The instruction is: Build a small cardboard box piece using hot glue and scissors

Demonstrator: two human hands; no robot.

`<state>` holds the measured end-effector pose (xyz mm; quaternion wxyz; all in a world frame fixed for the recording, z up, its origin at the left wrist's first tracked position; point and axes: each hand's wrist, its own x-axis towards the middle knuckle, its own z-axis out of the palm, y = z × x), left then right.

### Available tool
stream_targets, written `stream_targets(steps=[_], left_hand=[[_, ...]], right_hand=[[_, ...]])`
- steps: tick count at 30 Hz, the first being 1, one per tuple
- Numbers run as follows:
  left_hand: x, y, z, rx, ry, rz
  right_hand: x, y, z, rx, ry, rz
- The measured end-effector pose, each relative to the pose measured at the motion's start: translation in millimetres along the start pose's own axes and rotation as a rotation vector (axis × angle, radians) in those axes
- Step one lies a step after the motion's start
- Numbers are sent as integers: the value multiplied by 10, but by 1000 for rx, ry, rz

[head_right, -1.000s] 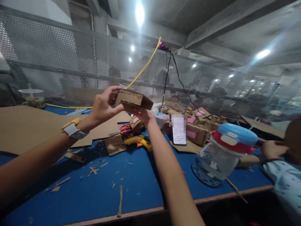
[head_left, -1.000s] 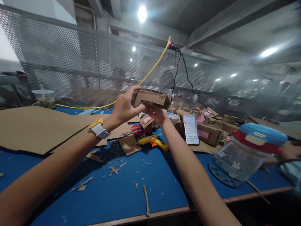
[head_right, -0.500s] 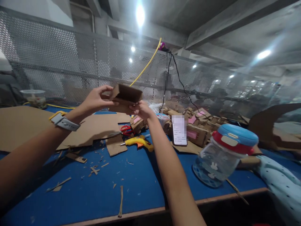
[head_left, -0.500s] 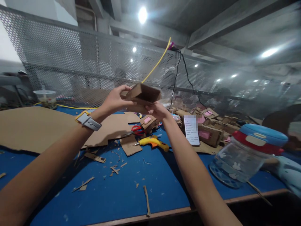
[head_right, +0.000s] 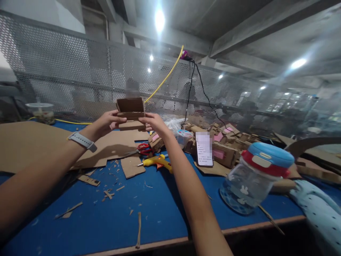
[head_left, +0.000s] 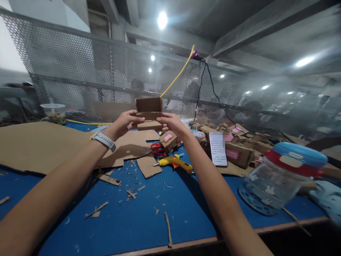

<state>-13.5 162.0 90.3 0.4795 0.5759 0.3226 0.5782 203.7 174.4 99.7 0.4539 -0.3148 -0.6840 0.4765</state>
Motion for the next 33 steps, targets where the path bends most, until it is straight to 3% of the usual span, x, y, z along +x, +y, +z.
stream_targets(steps=[7, 20, 24, 27, 31, 33], left_hand=[[29, -110, -22, -18, -23, -67], [22, -93, -83, -57, -72, -102], [33, -103, -116, -8, 16, -102], [41, -108, -142, 46, 99, -99], [34, -97, -132, 127, 117, -80], [31, -82, -117, 155, 110, -65]], right_hand=[[28, 60, 0, -81, 62, -153], [31, 44, -80, 167, 56, -18], [65, 70, -4, 33, 152, -12], [98, 108, 55, -139, 155, -28], [128, 153, 112, -400, 245, -107], [129, 158, 126, -425, 273, -127]])
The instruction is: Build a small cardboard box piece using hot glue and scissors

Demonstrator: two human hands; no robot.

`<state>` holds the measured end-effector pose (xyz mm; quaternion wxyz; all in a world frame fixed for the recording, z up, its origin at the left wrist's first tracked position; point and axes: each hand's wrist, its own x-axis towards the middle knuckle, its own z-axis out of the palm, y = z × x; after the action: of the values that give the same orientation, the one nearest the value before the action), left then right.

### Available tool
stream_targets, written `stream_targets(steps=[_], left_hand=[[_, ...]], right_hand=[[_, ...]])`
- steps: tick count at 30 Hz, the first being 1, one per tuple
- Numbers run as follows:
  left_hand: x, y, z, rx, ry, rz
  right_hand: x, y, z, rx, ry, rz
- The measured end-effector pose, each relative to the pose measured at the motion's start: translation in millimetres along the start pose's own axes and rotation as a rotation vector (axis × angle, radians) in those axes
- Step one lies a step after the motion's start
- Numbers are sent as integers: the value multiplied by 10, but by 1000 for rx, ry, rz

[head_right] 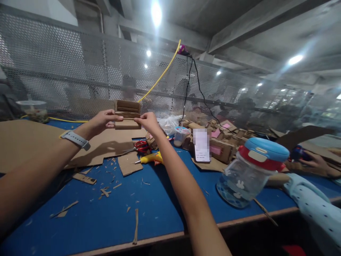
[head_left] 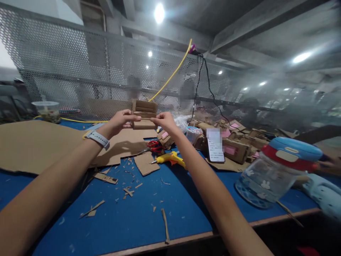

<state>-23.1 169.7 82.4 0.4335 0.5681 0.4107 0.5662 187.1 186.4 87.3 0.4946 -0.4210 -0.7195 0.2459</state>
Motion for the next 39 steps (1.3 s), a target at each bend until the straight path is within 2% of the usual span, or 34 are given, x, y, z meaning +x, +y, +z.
stream_targets(steps=[6, 12, 15, 20, 24, 28, 30, 39], left_hand=[[10, 90, 14, 84, -39, 67], [7, 180, 62, 220, -6, 55], [-38, 213, 102, 254, -24, 100], [-107, 264, 138, 163, -202, 159], [-122, 307, 117, 148, -272, 174], [-160, 338, 121, 104, -425, 166], [-178, 339, 136, 106, -464, 168], [-158, 275, 205, 81, -341, 234]], right_hand=[[-37, -57, -14, 149, -33, 4], [-65, -81, -10, 257, -46, -3], [-45, -60, -41, 280, -33, 3], [7, 3, -139, 328, -32, 47], [-1, 11, -146, 390, -68, 65], [-41, -40, -112, 472, -168, 14], [-52, -62, -105, 492, -226, -10], [-40, -51, -90, 564, -207, 10]])
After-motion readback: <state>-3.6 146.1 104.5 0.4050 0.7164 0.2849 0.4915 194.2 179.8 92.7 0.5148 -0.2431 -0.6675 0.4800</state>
